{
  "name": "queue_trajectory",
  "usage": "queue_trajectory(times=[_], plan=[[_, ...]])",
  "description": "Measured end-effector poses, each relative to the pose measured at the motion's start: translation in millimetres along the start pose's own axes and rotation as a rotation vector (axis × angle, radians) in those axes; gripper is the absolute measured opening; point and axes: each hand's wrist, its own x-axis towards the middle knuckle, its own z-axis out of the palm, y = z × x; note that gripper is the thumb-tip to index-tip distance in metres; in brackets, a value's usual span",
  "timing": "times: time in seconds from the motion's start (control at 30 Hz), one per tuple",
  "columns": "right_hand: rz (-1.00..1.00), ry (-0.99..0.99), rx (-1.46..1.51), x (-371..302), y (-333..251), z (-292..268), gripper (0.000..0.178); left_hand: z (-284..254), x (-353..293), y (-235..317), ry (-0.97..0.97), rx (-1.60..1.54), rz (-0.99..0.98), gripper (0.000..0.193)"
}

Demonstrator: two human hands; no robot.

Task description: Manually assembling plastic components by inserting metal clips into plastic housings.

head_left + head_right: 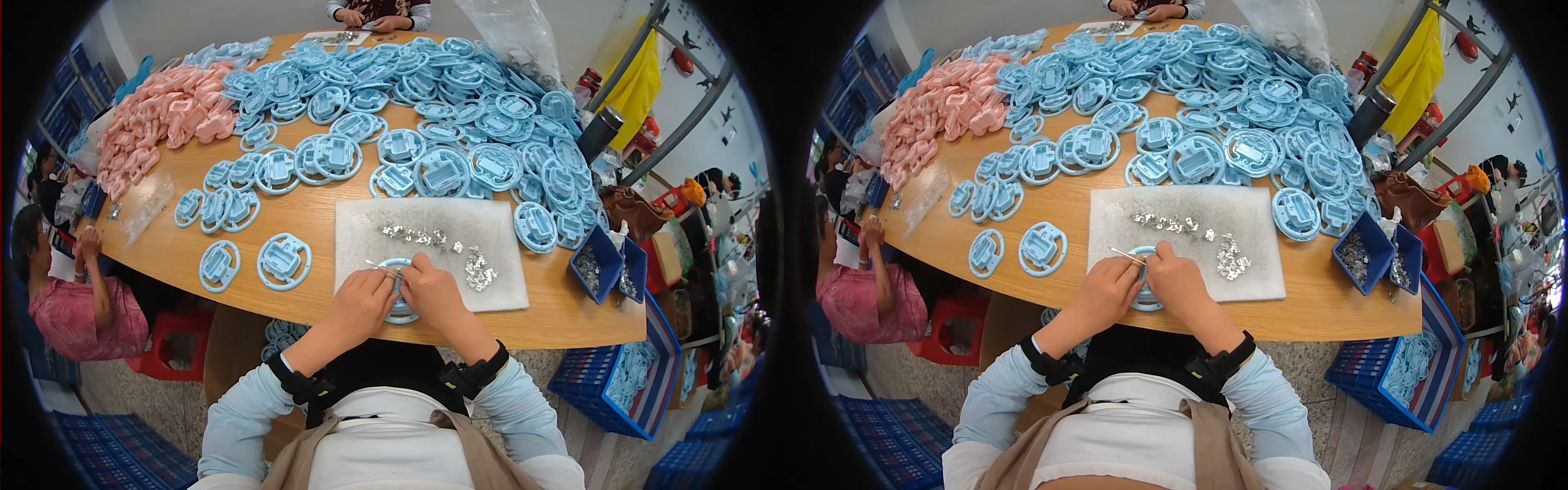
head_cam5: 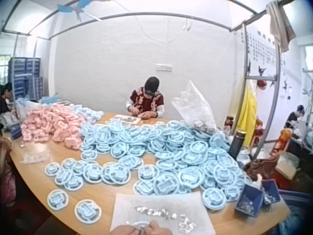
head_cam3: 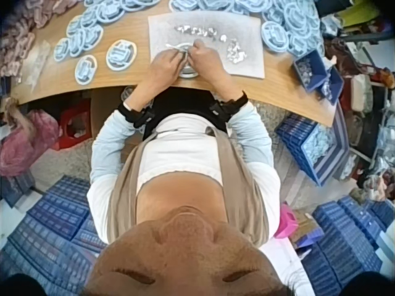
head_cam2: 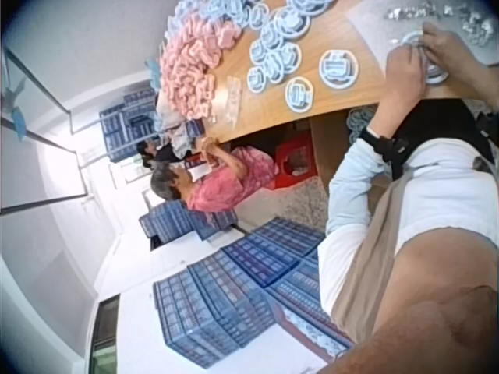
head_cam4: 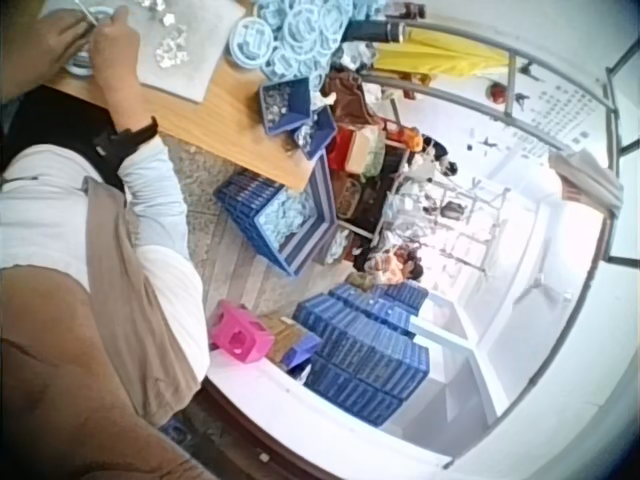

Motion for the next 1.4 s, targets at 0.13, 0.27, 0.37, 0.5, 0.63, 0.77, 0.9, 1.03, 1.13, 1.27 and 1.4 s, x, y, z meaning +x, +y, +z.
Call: queue_trajectory(times=[0.13, 0.27, 0.37, 0.5, 0.63, 0.77, 0.9, 1.03, 1.13, 1.27, 1.4], plan=[[0.043, 0.018, 0.094, 3.1, 0.3, -4.7, 0.006, -0.3, 1.5, 0.8, -0.058, 0.018, -0.009, 0.041], [0.121, 0.033, 0.279, 3.2, 4.8, -5.6, 0.008, 5.4, 0.9, -4.7, -0.028, -0.084, -0.067, 0.044], [0.129, 0.066, 0.373, 4.3, 4.7, -8.1, 0.008, 6.9, 1.0, -12.8, 0.035, -0.265, -0.194, 0.04], [0.143, 0.059, 0.401, 5.3, 6.9, -8.2, 0.009, 7.0, 8.7, -17.3, 0.028, -0.383, -0.294, 0.028], [0.162, 0.062, 0.432, 4.3, 6.9, -8.6, 0.01, 7.0, 14.2, -17.7, 0.013, -0.409, -0.354, 0.021], [0.171, 0.069, 0.449, 4.3, 6.8, -10.1, 0.009, 7.5, 14.7, -19.2, 0.012, -0.42, -0.365, 0.019], [0.109, 0.06, 0.37, 2.7, 8.8, -7.8, 0.009, 6.6, 17.4, -16.6, 0.024, -0.402, -0.373, 0.015], [0.072, 0.009, 0.289, 4.4, 7.0, -11.5, 0.007, 10.2, 22.5, -19.5, 0.012, -0.415, -0.428, 0.011], [0.067, 0.0, 0.286, 5.4, 6.5, -11.3, 0.006, 15.3, 21.0, -23.1, 0.035, -0.474, -0.451, 0.009], [0.102, 0.019, 0.314, 5.0, 11.0, -6.2, 0.015, 19.7, 20.3, -25.1, 0.054, -0.503, -0.453, 0.009], [0.192, 0.006, 0.368, 3.9, 7.3, -7.6, 0.015, 16.3, 22.9, -22.9, 0.018, -0.523, -0.499, 0.012]])
